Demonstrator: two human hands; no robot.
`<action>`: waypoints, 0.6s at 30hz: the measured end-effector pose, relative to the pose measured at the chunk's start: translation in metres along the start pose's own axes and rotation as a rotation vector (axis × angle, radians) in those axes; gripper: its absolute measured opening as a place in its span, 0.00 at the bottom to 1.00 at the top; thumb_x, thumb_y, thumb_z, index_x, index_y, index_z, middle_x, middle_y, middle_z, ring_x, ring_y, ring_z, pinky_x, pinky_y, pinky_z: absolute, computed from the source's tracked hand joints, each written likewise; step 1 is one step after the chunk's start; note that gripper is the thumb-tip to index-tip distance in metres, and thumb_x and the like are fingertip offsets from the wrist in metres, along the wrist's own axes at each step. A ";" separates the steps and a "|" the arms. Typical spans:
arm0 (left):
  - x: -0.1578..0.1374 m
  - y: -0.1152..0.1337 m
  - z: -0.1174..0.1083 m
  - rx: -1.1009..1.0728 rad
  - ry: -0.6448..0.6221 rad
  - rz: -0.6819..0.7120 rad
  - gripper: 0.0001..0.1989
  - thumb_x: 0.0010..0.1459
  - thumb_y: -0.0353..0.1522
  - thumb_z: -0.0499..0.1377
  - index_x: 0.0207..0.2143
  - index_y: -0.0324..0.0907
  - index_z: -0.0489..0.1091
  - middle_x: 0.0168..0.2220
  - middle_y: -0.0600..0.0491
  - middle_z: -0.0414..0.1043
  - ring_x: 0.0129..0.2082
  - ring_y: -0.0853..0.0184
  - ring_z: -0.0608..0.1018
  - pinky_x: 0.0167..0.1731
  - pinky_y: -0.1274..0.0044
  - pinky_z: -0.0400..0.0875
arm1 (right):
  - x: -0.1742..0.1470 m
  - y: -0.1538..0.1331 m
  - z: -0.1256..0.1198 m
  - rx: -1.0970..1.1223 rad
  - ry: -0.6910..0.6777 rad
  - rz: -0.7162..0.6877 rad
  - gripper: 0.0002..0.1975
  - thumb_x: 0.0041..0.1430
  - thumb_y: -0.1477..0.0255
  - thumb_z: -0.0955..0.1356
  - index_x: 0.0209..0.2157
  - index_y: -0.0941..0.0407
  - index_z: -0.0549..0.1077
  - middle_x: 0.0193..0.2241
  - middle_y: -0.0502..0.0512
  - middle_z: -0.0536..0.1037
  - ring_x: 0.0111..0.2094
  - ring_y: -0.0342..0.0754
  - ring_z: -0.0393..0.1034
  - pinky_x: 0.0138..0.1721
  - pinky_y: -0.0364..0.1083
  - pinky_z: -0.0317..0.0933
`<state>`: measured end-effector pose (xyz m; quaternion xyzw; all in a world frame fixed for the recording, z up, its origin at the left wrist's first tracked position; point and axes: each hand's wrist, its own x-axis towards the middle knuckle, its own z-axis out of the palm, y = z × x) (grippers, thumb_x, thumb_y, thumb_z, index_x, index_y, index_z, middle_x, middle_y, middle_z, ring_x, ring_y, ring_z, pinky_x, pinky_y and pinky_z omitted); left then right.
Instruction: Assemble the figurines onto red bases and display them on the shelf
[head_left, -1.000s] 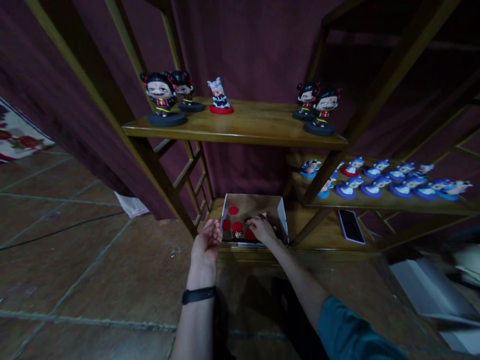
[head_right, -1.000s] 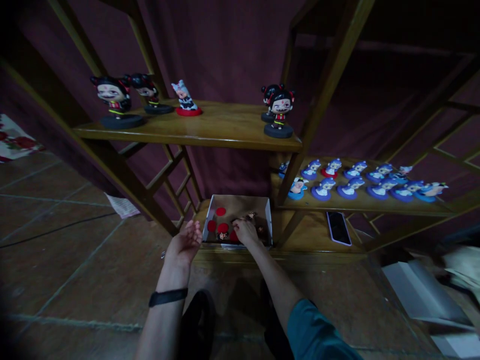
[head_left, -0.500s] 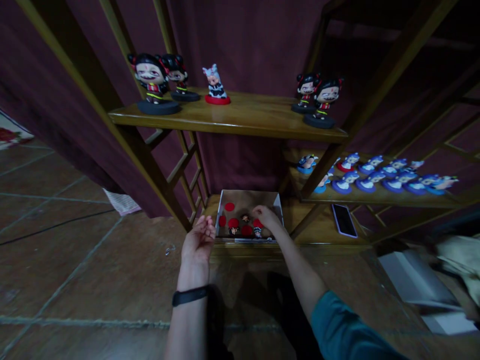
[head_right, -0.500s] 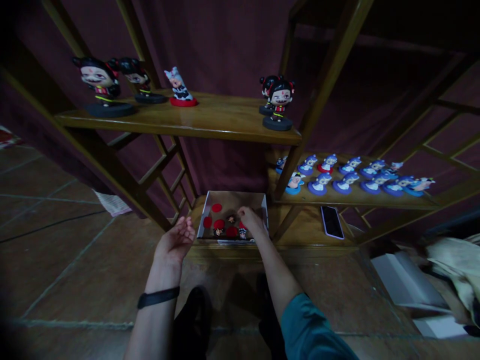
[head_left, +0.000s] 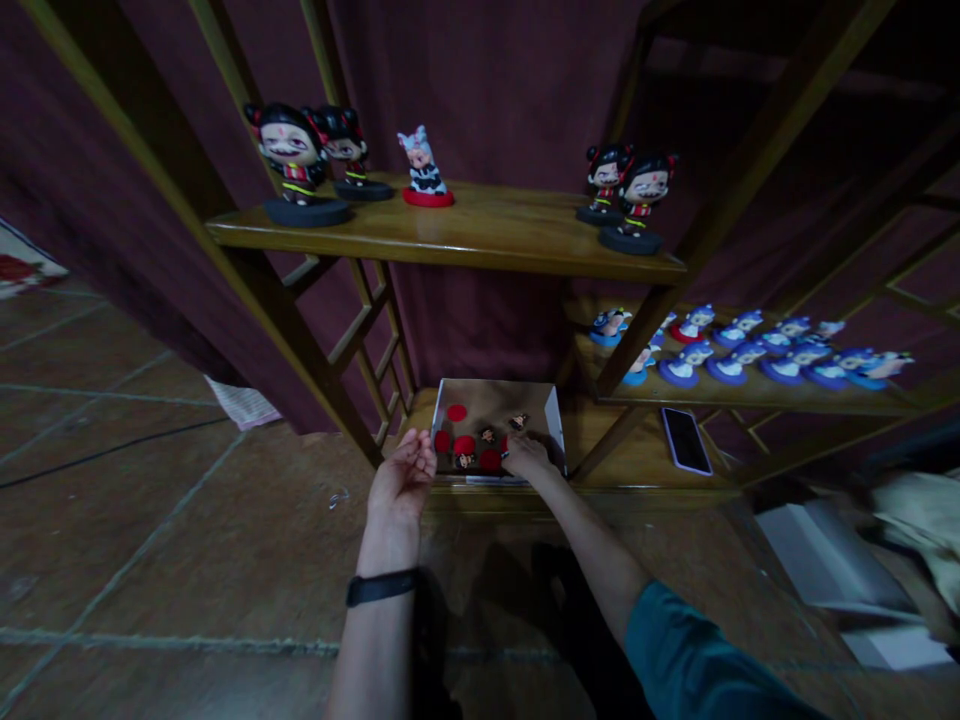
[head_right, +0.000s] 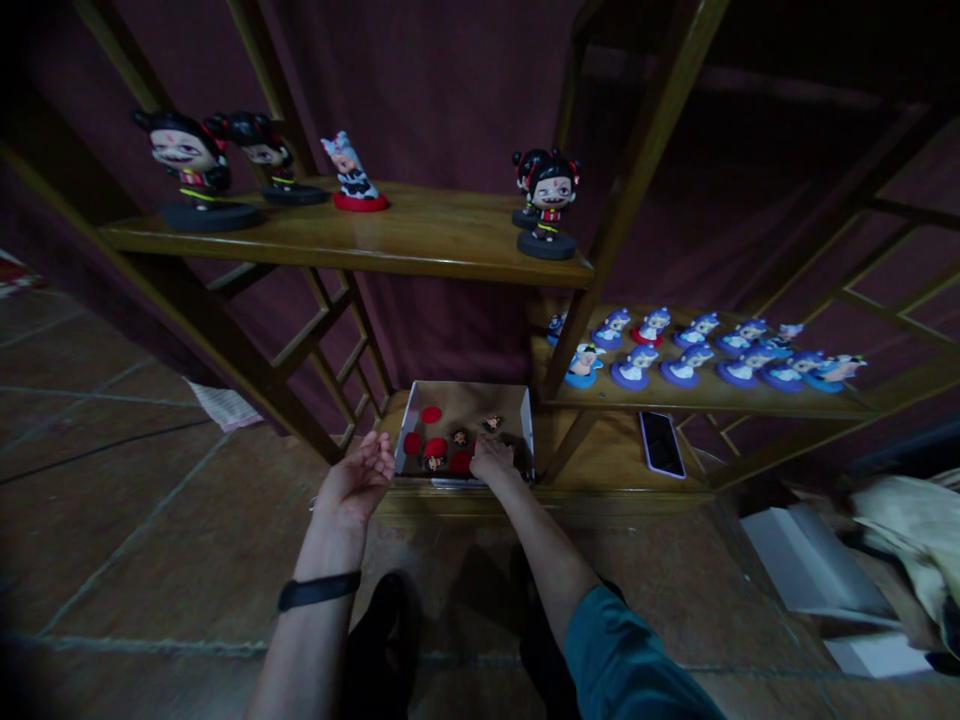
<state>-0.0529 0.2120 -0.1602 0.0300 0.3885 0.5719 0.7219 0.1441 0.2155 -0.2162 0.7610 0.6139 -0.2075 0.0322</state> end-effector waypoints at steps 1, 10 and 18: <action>0.000 0.000 0.000 -0.002 -0.004 -0.006 0.10 0.52 0.18 0.50 0.33 0.37 0.66 0.30 0.50 0.70 0.26 0.74 0.74 0.22 0.84 0.69 | 0.000 0.003 -0.001 0.016 0.002 -0.003 0.23 0.47 0.70 0.66 0.48 0.56 0.64 0.46 0.63 0.70 0.48 0.56 0.65 0.42 0.50 0.58; 0.001 0.000 0.001 -0.006 0.012 -0.008 0.10 0.52 0.19 0.50 0.33 0.36 0.67 0.29 0.50 0.71 0.25 0.73 0.75 0.22 0.83 0.70 | 0.016 0.012 -0.001 0.276 0.044 -0.150 0.12 0.48 0.68 0.65 0.37 0.52 0.68 0.36 0.51 0.73 0.38 0.47 0.67 0.34 0.42 0.57; 0.003 -0.001 0.001 -0.002 0.013 -0.022 0.10 0.51 0.18 0.51 0.32 0.36 0.66 0.29 0.49 0.71 0.26 0.73 0.75 0.21 0.84 0.69 | 0.020 -0.002 0.019 0.257 0.088 -0.206 0.16 0.46 0.73 0.65 0.40 0.58 0.67 0.44 0.60 0.69 0.47 0.51 0.62 0.45 0.46 0.54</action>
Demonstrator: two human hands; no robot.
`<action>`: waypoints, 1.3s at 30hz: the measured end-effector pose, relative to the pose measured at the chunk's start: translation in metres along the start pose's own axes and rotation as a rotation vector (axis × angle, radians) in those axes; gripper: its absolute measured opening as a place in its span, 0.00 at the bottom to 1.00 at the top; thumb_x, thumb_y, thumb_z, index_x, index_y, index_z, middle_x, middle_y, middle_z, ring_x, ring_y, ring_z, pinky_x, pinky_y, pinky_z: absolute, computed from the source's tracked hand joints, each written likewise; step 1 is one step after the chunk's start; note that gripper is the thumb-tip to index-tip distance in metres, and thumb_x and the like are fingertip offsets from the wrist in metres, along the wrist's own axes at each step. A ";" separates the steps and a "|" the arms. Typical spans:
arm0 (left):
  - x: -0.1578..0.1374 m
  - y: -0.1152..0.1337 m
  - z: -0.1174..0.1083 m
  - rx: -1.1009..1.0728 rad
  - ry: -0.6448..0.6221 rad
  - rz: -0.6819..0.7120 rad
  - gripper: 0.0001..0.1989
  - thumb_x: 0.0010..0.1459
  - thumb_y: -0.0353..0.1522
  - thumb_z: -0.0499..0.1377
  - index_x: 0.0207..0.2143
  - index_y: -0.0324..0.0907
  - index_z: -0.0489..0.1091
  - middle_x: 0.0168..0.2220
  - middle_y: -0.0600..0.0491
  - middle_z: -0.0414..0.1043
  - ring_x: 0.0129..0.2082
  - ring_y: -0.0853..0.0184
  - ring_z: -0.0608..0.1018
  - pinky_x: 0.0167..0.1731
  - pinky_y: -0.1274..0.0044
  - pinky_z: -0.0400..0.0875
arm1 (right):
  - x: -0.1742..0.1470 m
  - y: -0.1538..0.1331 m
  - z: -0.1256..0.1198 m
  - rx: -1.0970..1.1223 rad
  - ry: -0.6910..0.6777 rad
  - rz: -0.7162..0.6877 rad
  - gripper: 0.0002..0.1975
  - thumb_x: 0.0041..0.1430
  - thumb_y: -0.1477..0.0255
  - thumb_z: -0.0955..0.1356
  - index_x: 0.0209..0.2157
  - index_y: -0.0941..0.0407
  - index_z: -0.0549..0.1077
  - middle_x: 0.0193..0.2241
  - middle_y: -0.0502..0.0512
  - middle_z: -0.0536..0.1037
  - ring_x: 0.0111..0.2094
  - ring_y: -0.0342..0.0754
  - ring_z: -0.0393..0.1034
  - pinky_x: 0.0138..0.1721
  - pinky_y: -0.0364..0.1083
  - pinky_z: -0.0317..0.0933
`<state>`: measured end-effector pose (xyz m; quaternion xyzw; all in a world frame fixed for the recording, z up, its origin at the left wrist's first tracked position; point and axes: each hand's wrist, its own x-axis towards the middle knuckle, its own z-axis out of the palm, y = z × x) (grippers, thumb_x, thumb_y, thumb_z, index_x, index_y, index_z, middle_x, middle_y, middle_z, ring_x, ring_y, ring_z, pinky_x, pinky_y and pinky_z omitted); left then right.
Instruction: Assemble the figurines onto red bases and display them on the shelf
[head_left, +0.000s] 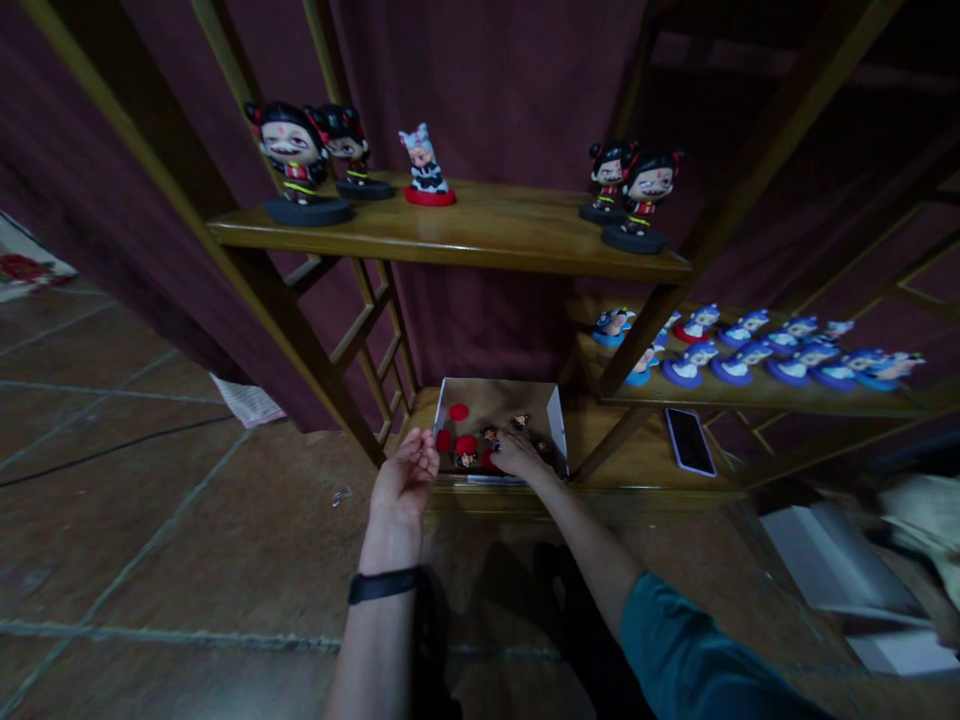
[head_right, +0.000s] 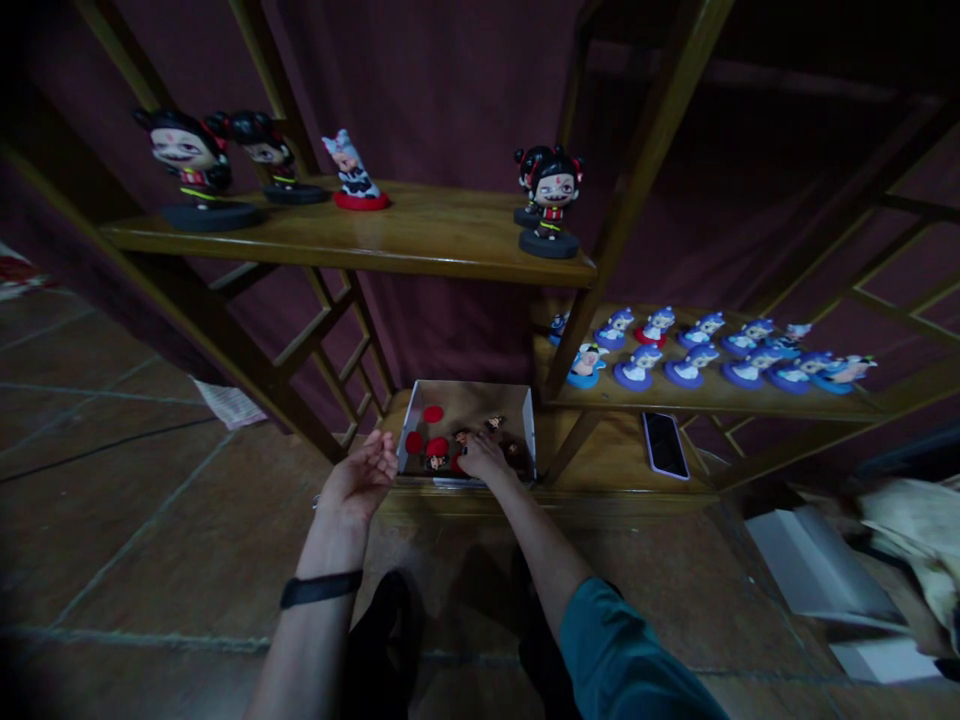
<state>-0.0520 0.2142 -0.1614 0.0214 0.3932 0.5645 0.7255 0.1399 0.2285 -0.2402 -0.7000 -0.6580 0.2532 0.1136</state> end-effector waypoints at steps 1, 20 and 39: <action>0.000 0.000 0.000 0.002 0.003 -0.002 0.10 0.51 0.18 0.51 0.32 0.37 0.66 0.29 0.50 0.71 0.25 0.73 0.75 0.21 0.84 0.69 | 0.000 0.000 0.004 -0.005 -0.003 0.022 0.19 0.46 0.73 0.65 0.43 0.59 0.66 0.47 0.62 0.67 0.48 0.52 0.61 0.46 0.47 0.54; -0.006 -0.038 0.011 0.357 -0.052 0.044 0.09 0.47 0.22 0.57 0.34 0.38 0.68 0.27 0.50 0.72 0.25 0.72 0.75 0.26 0.80 0.71 | -0.007 -0.005 -0.037 0.622 0.179 -0.116 0.09 0.45 0.69 0.67 0.32 0.55 0.70 0.29 0.48 0.72 0.31 0.43 0.65 0.32 0.42 0.57; 0.006 -0.040 0.011 0.159 0.001 0.015 0.09 0.48 0.17 0.52 0.28 0.36 0.66 0.27 0.49 0.72 0.27 0.67 0.77 0.31 0.71 0.75 | -0.019 0.023 -0.077 1.318 0.275 0.073 0.20 0.37 0.72 0.70 0.37 0.56 0.67 0.29 0.51 0.74 0.29 0.43 0.68 0.24 0.40 0.59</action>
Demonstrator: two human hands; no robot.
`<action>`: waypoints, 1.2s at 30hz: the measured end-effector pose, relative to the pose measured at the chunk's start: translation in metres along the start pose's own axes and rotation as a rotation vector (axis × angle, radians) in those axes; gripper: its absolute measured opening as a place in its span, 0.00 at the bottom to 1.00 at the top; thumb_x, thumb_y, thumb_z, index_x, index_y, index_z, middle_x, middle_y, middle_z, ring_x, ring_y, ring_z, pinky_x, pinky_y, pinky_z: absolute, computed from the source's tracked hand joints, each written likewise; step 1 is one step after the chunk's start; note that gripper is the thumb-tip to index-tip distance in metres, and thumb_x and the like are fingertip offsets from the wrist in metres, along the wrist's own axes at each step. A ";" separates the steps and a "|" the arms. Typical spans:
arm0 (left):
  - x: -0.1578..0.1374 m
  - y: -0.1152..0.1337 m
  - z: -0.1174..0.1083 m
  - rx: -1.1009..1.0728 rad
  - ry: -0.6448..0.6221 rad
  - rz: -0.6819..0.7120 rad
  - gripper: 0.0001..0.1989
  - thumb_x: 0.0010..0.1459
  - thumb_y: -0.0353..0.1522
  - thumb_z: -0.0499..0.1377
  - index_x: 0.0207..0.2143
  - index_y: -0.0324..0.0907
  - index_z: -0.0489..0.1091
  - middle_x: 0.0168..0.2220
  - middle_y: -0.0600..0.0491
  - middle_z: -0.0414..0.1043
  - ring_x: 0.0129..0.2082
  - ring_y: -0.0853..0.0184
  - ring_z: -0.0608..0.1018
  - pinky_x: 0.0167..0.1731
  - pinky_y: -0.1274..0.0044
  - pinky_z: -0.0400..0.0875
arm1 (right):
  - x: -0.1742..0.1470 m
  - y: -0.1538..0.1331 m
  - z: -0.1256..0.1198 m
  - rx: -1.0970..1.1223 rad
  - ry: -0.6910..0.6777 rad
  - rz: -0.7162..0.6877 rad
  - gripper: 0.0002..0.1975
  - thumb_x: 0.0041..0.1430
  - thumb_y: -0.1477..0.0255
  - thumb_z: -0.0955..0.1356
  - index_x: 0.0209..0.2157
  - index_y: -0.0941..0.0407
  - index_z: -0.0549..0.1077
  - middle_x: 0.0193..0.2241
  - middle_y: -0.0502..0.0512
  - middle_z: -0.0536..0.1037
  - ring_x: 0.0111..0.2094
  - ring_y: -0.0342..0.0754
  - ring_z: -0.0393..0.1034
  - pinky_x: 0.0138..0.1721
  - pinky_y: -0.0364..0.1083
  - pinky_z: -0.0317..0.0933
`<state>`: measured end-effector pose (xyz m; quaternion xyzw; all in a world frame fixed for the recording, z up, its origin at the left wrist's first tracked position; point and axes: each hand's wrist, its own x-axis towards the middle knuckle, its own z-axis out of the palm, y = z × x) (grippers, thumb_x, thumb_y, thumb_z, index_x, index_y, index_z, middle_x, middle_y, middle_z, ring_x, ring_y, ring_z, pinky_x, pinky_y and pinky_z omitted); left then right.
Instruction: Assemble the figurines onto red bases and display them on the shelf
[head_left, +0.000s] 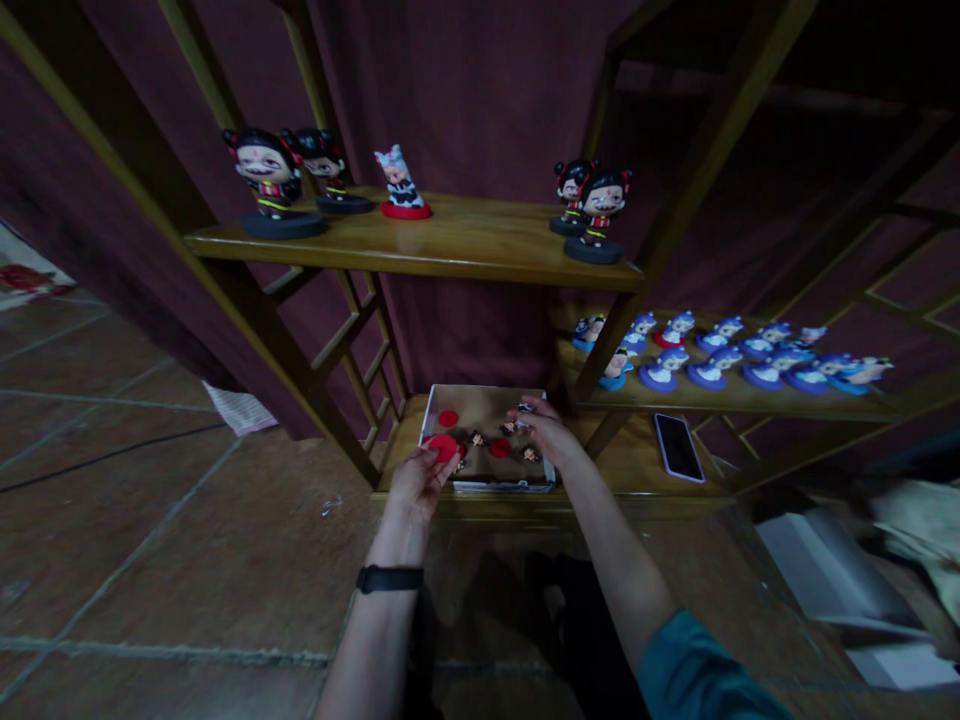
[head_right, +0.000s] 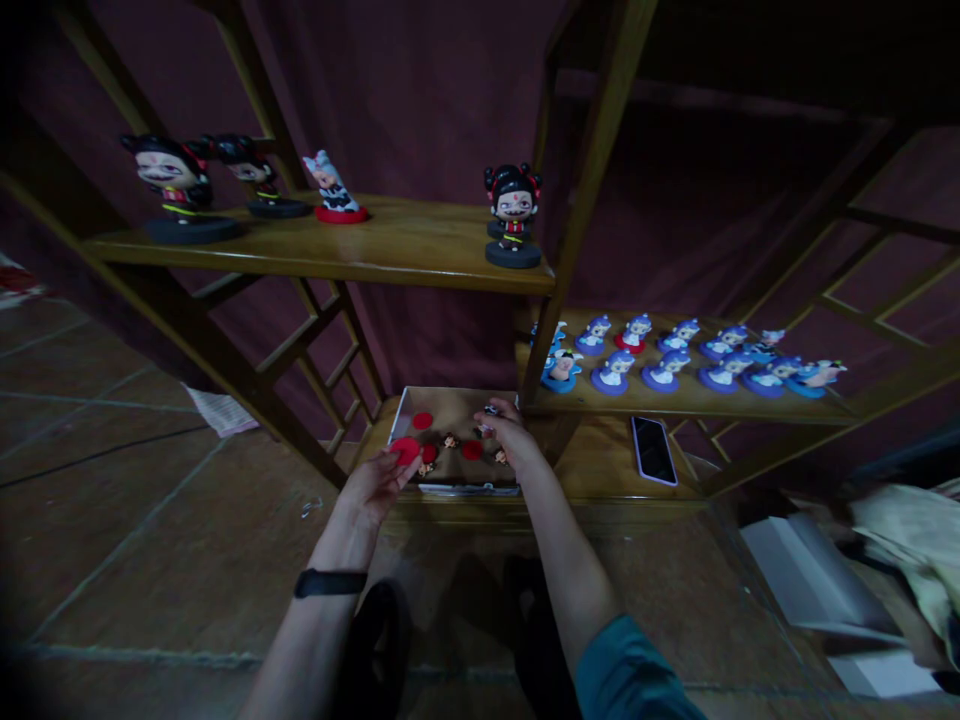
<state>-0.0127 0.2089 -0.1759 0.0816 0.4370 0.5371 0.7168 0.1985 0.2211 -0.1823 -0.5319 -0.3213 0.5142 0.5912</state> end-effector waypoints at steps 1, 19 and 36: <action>0.000 -0.001 0.000 0.003 -0.003 0.005 0.09 0.48 0.17 0.52 0.29 0.36 0.66 0.27 0.49 0.72 0.27 0.67 0.77 0.31 0.71 0.75 | -0.002 -0.001 0.000 -0.029 -0.029 -0.022 0.20 0.37 0.71 0.71 0.37 0.56 0.67 0.29 0.51 0.74 0.30 0.43 0.68 0.24 0.40 0.59; -0.007 -0.011 0.009 -0.054 -0.084 -0.053 0.05 0.51 0.19 0.54 0.27 0.35 0.66 0.28 0.46 0.73 0.29 0.66 0.77 0.35 0.68 0.74 | -0.025 0.011 0.027 -0.413 -0.364 -0.282 0.12 0.45 0.70 0.67 0.35 0.56 0.69 0.31 0.50 0.74 0.33 0.42 0.67 0.37 0.43 0.60; -0.008 -0.020 0.011 0.046 -0.154 0.046 0.05 0.47 0.19 0.58 0.26 0.33 0.72 0.25 0.47 0.74 0.24 0.70 0.76 0.31 0.76 0.73 | -0.044 0.009 0.046 -0.834 -0.204 -0.550 0.09 0.51 0.73 0.64 0.36 0.54 0.72 0.33 0.52 0.70 0.35 0.43 0.66 0.39 0.43 0.60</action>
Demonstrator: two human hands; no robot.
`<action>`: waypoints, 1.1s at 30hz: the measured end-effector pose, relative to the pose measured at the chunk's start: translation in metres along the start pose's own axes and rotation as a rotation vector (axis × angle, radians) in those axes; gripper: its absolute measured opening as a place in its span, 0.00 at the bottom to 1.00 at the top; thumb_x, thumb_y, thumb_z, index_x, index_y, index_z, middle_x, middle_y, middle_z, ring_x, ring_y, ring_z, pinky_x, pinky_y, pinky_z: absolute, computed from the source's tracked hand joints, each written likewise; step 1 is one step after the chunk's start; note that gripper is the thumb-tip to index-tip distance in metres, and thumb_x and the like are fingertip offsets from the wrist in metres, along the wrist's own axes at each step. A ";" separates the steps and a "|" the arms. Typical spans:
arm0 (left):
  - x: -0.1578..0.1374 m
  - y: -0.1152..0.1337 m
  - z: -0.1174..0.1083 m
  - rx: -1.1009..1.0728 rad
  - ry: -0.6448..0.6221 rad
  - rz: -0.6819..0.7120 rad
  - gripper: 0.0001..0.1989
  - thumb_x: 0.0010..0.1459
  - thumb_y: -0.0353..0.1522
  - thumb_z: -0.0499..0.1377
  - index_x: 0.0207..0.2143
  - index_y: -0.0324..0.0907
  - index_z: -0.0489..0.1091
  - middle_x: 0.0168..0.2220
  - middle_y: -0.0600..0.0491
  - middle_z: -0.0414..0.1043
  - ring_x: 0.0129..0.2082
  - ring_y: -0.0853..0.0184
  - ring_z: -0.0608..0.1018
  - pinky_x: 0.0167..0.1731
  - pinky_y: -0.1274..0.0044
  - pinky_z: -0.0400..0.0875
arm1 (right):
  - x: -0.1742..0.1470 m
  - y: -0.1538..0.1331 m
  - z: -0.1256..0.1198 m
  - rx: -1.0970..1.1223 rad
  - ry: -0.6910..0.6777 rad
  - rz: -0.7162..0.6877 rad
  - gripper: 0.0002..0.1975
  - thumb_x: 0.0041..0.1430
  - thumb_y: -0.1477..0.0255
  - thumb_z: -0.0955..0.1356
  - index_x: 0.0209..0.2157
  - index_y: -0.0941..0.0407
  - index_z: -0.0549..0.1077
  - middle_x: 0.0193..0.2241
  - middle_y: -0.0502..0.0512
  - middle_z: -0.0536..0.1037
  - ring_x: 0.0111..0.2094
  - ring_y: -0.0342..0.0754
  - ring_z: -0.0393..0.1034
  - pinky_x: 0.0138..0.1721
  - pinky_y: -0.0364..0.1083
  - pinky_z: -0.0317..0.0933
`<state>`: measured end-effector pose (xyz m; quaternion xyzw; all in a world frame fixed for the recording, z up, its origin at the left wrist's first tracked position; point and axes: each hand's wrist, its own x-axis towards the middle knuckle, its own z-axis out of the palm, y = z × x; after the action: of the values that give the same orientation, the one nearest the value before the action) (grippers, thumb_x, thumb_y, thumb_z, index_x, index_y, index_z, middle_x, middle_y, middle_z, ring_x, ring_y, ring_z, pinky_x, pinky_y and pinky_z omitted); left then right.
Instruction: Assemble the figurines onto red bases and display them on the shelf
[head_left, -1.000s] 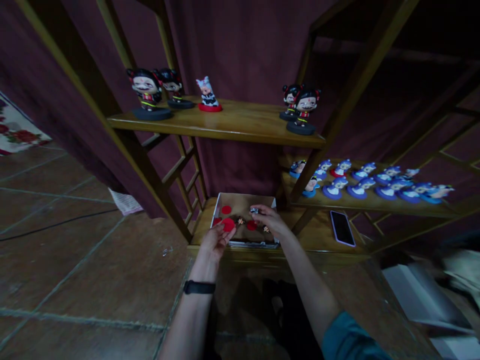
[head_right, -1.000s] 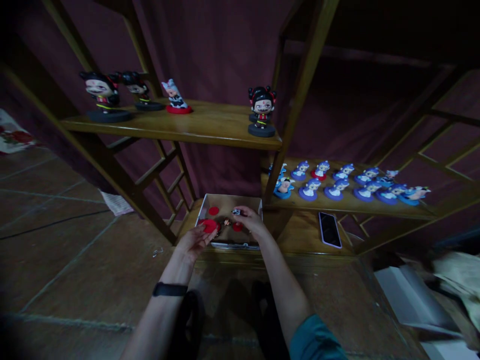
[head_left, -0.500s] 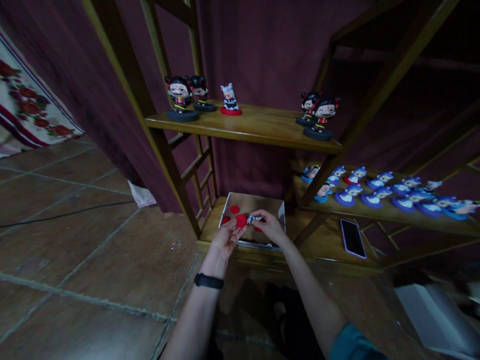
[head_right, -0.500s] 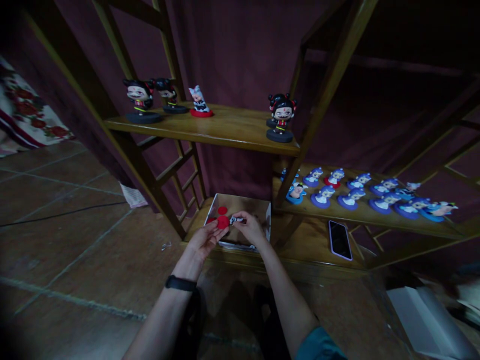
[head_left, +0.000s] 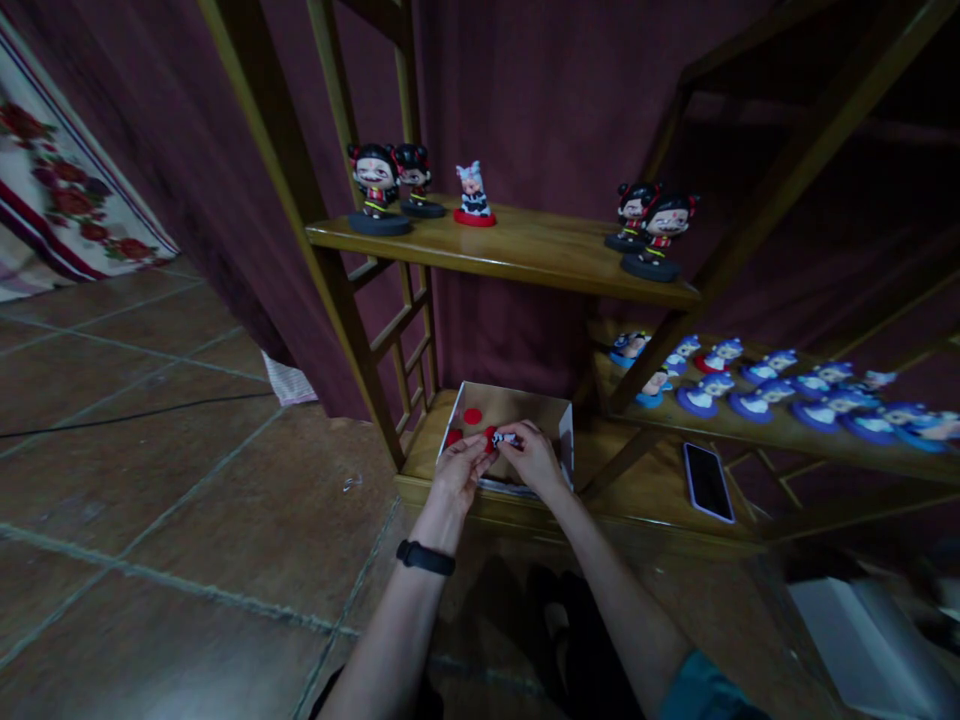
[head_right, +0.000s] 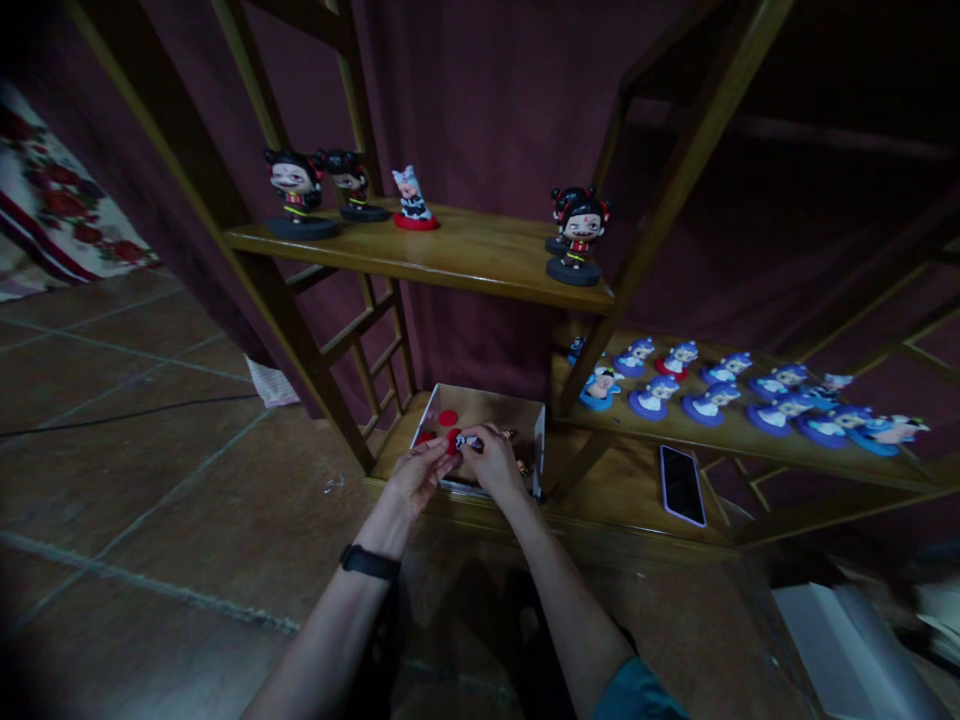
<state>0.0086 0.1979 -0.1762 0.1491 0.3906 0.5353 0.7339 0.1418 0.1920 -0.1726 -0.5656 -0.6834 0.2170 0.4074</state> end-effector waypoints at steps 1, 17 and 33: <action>0.000 -0.001 0.000 0.000 0.005 0.005 0.05 0.46 0.19 0.59 0.26 0.32 0.72 0.25 0.47 0.74 0.24 0.70 0.76 0.31 0.77 0.73 | 0.000 0.000 0.000 -0.007 0.000 0.001 0.09 0.51 0.73 0.64 0.36 0.55 0.72 0.33 0.52 0.70 0.34 0.43 0.66 0.39 0.43 0.60; -0.005 -0.011 0.007 0.071 0.052 0.195 0.06 0.40 0.23 0.65 0.26 0.34 0.73 0.23 0.49 0.74 0.25 0.69 0.75 0.31 0.76 0.71 | -0.002 0.001 0.000 -0.089 0.027 0.007 0.09 0.52 0.73 0.63 0.36 0.54 0.72 0.35 0.53 0.70 0.37 0.45 0.66 0.41 0.43 0.58; -0.009 -0.022 0.005 0.980 0.077 0.747 0.08 0.49 0.29 0.59 0.34 0.38 0.72 0.31 0.48 0.75 0.32 0.66 0.76 0.34 0.75 0.68 | -0.001 0.024 0.009 0.642 0.058 0.306 0.14 0.40 0.68 0.70 0.33 0.56 0.74 0.29 0.50 0.75 0.29 0.43 0.67 0.35 0.44 0.60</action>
<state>0.0254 0.1827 -0.1832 0.5762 0.5388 0.5195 0.3283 0.1490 0.1992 -0.1963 -0.5107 -0.4759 0.4629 0.5463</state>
